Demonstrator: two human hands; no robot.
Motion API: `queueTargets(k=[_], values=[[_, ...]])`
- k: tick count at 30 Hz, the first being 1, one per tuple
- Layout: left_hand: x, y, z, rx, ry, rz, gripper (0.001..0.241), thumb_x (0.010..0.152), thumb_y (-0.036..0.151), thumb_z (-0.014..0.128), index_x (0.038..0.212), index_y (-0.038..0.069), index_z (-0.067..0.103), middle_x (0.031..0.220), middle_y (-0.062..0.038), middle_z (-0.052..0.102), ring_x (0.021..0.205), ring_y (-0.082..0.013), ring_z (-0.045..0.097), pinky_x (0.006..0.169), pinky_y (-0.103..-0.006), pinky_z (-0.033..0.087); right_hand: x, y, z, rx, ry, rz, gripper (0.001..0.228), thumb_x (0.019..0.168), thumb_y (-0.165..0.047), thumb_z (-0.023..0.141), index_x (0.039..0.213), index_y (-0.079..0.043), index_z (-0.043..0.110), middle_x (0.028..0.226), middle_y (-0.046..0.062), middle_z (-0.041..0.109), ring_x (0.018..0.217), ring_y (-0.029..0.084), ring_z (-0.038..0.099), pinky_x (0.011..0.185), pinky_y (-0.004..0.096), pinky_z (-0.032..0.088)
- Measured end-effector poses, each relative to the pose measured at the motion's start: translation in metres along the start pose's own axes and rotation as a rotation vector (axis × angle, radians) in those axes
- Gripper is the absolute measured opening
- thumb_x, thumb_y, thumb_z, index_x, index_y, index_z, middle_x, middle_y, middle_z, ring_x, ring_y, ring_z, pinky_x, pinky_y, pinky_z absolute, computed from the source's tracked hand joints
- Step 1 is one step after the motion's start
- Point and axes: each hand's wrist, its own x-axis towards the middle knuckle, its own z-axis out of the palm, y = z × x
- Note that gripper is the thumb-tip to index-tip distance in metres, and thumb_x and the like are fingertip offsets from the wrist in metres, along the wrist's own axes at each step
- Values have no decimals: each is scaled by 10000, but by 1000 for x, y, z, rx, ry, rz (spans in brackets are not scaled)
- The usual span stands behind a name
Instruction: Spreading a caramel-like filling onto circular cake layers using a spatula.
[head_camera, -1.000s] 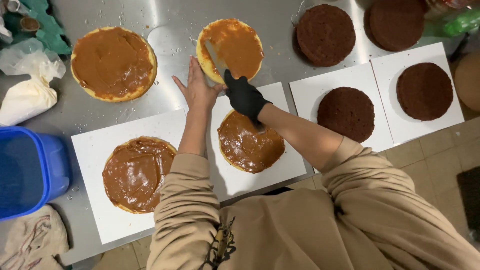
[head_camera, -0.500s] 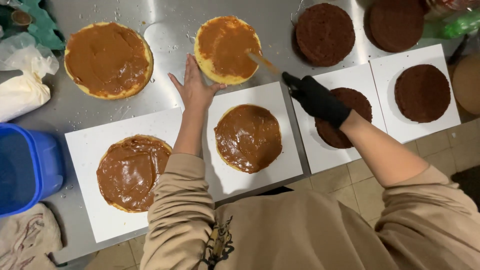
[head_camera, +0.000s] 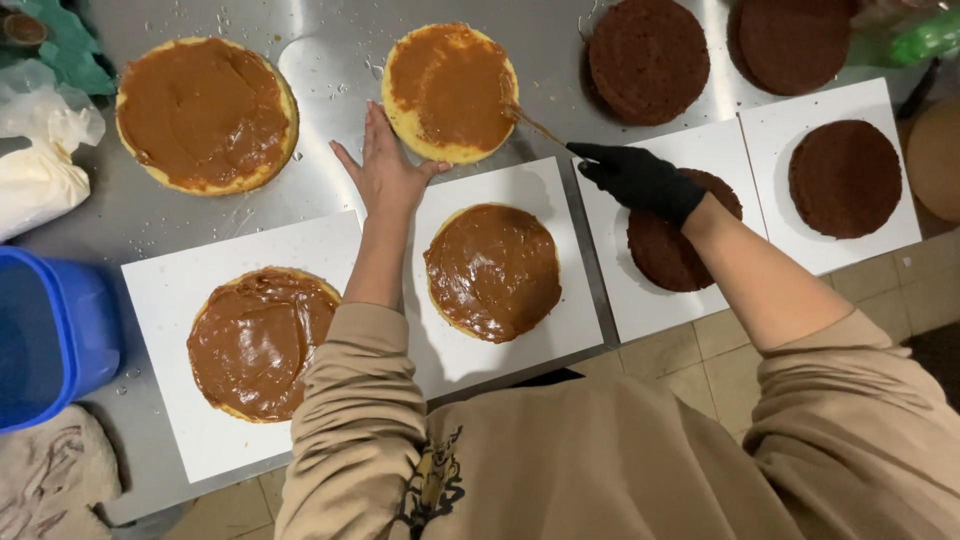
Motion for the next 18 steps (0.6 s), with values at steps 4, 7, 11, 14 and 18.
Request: queueTargets(k=[4, 7, 11, 14, 18], values=[[-2, 1, -1, 22, -25, -23, 1419, 598, 594, 911, 1605, 40, 79, 1696, -91, 215, 1553, -179, 220, 1210, -616, -148, -21, -2, 19, 287, -41, 116, 501, 1021, -436, 555, 1516, -361, 542, 851, 7, 591, 693, 134, 459, 643, 303, 456], [-2, 0, -1, 19, -21, -15, 1426, 602, 594, 912, 1609, 38, 69, 1696, -83, 217, 1557, -174, 214, 1219, -608, -147, -23, 0, 37, 236, -86, -115, 483, 1028, -417, 548, 1503, -334, 574, 804, 28, 569, 678, 74, 470, 622, 237, 466], [-1, 1, -1, 42, -8, -22, 1436, 593, 601, 914, 1602, 32, 66, 1698, -72, 216, 1551, -165, 221, 1221, -605, -142, -30, -48, 27, 275, -163, 0, 481, 1015, -415, 537, 1491, -345, 557, 848, -21, 630, 675, 38, 491, 612, 223, 484], [-1, 0, -3, 49, -41, -73, 1434, 583, 602, 911, 1614, 70, 67, 1692, -38, 225, 1550, -153, 219, 1234, -579, -137, -2, -43, 25, 363, -23, 67, 499, 1015, -372, 501, 1512, -333, 526, 869, -35, 611, 604, 103, 417, 563, 258, 419], [2, -2, 2, 38, -29, -41, 1448, 577, 616, 917, 1610, 73, 61, 1691, -37, 229, 1548, -155, 226, 1239, -571, -143, 68, 18, 55, 397, 187, -151, 496, 1069, -366, 525, 1548, -237, 506, 929, -26, 647, 742, 83, 550, 699, 276, 502]])
